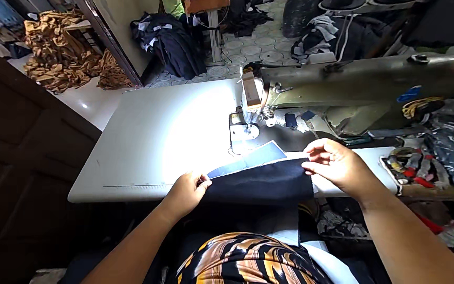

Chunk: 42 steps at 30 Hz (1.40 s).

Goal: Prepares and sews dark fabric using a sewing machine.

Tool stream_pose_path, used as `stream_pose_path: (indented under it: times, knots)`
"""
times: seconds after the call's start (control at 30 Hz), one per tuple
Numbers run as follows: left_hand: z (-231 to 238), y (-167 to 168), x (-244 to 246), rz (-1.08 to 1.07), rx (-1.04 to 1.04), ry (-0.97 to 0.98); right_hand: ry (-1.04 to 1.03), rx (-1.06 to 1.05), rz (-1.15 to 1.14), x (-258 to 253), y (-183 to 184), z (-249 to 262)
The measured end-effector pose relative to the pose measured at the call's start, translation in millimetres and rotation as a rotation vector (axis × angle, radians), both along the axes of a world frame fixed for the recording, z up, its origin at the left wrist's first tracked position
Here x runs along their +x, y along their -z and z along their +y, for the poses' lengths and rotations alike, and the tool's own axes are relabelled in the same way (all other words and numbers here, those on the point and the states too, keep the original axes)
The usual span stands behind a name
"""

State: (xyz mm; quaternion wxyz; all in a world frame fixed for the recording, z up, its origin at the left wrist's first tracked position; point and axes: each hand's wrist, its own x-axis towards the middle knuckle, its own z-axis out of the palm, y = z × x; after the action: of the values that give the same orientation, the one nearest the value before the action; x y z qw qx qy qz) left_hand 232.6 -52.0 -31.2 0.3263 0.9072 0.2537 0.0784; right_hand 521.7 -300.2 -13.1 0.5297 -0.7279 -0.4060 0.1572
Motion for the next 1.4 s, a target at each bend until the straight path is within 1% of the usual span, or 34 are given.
stream_pose_path:
  times: [0.07, 0.27, 0.43, 0.6, 0.73, 0.87, 1.07, 1.3, 1.4]
  knots:
    - [1.3, 3.0, -1.6, -0.018, 0.007, -0.003, 0.005, -0.020, -0.001, -0.6, -0.7, -0.9]
    - [1.5, 1.0, -1.9, 0.013, -0.032, -0.028, 0.028, -0.049, -0.070, 0.9, 1.8, 1.3]
    - [3.6, 4.2, -2.2, -0.088, -0.002, 0.003, 0.080, -0.057, -0.097, 0.5, 0.6, 1.8]
    - [7.7, 4.4, -4.4, -0.162, 0.040, 0.016, 0.065, -0.037, -0.150, 2.8, -1.1, 5.0]
    - [6.9, 8.1, -6.0, -0.142, 0.111, 0.010, 0.066, -0.076, -0.185, 3.3, -1.9, 6.0]
    - [9.4, 11.5, -8.5, -0.105, 0.101, -0.022, 0.047, -0.064, -0.133, 3.7, -1.8, 7.4]
    - [11.0, 10.4, -6.2, -0.105, 0.090, -0.049, 0.027, -0.037, -0.147, 5.2, -1.5, 9.4]
    - [12.7, 7.6, -3.3, -0.091, 0.077, -0.068, 0.023, -0.064, -0.150, 8.2, -2.8, 12.5]
    - [14.1, 9.0, -2.6, -0.114, 0.074, -0.065, 0.033, -0.041, -0.155, 8.9, -2.7, 12.4]
